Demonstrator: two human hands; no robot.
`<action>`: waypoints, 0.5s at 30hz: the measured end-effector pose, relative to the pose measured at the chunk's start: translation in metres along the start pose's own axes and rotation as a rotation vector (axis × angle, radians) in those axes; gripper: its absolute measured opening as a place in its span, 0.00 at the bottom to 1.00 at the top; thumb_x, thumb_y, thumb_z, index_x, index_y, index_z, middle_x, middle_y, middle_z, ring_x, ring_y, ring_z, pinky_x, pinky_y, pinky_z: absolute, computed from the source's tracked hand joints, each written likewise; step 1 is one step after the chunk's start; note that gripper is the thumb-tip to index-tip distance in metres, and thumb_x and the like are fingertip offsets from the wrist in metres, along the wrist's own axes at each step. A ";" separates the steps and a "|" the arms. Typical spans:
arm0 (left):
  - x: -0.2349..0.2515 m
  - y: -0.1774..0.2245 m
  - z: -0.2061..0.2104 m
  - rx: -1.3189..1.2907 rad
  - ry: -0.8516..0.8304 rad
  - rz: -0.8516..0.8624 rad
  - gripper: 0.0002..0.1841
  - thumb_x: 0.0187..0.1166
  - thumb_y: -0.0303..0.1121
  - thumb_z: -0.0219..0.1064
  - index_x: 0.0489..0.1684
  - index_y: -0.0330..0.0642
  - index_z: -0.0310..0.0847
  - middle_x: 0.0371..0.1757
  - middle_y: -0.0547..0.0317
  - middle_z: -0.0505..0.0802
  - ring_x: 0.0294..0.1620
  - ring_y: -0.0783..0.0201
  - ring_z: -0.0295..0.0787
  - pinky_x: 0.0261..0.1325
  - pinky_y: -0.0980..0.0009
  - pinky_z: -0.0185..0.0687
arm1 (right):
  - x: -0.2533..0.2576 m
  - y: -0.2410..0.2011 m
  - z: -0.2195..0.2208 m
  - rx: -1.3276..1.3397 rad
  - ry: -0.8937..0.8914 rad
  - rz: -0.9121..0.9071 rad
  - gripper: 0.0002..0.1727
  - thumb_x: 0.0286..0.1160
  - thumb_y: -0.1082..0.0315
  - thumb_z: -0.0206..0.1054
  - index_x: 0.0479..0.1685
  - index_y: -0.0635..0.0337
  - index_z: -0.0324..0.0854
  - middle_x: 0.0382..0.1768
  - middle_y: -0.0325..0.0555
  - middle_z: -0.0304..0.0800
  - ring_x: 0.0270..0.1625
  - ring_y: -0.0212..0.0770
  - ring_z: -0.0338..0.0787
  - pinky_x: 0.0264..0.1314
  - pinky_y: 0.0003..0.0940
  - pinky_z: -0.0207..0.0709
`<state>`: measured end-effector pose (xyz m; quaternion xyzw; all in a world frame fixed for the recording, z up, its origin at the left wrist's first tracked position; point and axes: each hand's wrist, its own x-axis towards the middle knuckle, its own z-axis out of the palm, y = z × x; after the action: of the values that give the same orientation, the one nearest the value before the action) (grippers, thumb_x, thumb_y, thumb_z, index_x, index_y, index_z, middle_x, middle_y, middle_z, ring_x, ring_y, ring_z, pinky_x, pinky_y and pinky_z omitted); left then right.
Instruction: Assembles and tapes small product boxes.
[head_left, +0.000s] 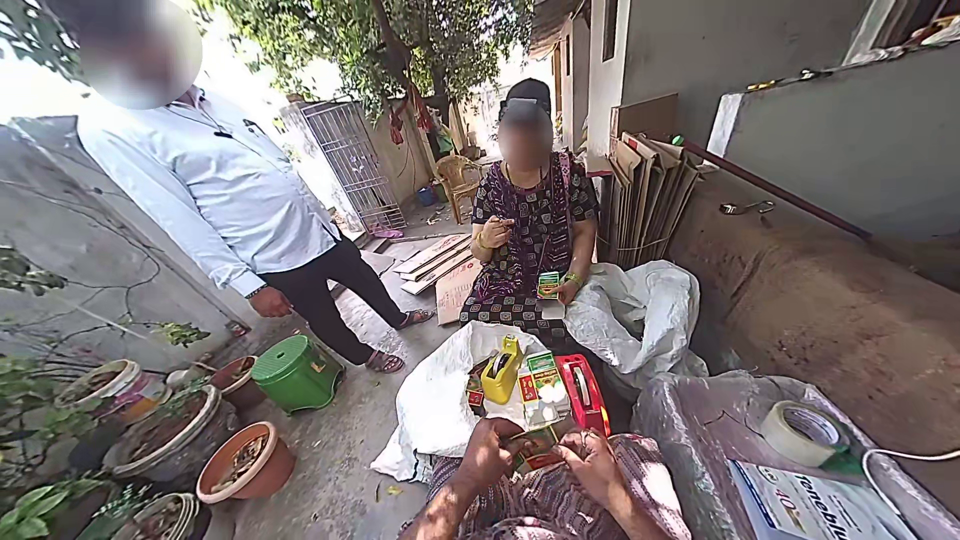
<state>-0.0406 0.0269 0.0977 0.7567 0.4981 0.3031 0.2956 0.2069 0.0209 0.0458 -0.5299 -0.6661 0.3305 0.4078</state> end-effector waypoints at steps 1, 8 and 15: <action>0.000 0.001 -0.002 -0.062 -0.008 -0.012 0.10 0.72 0.43 0.78 0.38 0.48 0.96 0.34 0.66 0.97 0.34 0.71 0.94 0.47 0.63 0.93 | 0.001 0.000 0.000 0.049 -0.033 0.000 0.07 0.68 0.60 0.74 0.37 0.51 0.94 0.39 0.34 0.95 0.52 0.32 0.91 0.88 0.54 0.58; 0.011 -0.009 -0.025 0.076 -0.076 -0.028 0.14 0.78 0.40 0.72 0.56 0.46 0.93 0.41 0.58 0.97 0.40 0.65 0.94 0.54 0.58 0.91 | 0.004 0.005 0.004 0.379 -0.085 0.098 0.07 0.74 0.63 0.69 0.32 0.55 0.88 0.22 0.35 0.86 0.25 0.31 0.83 0.32 0.32 0.77; 0.002 0.040 0.026 0.742 -0.144 -0.010 0.65 0.41 0.59 0.88 0.93 0.50 0.59 0.94 0.55 0.63 0.97 0.43 0.37 0.85 0.20 0.14 | -0.001 0.001 0.017 0.371 0.009 0.108 0.05 0.71 0.65 0.72 0.34 0.56 0.89 0.29 0.38 0.88 0.31 0.32 0.85 0.38 0.32 0.82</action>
<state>0.0024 0.0118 0.1111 0.8294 0.5555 0.0468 0.0372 0.1921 0.0196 0.0372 -0.4821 -0.5624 0.4669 0.4830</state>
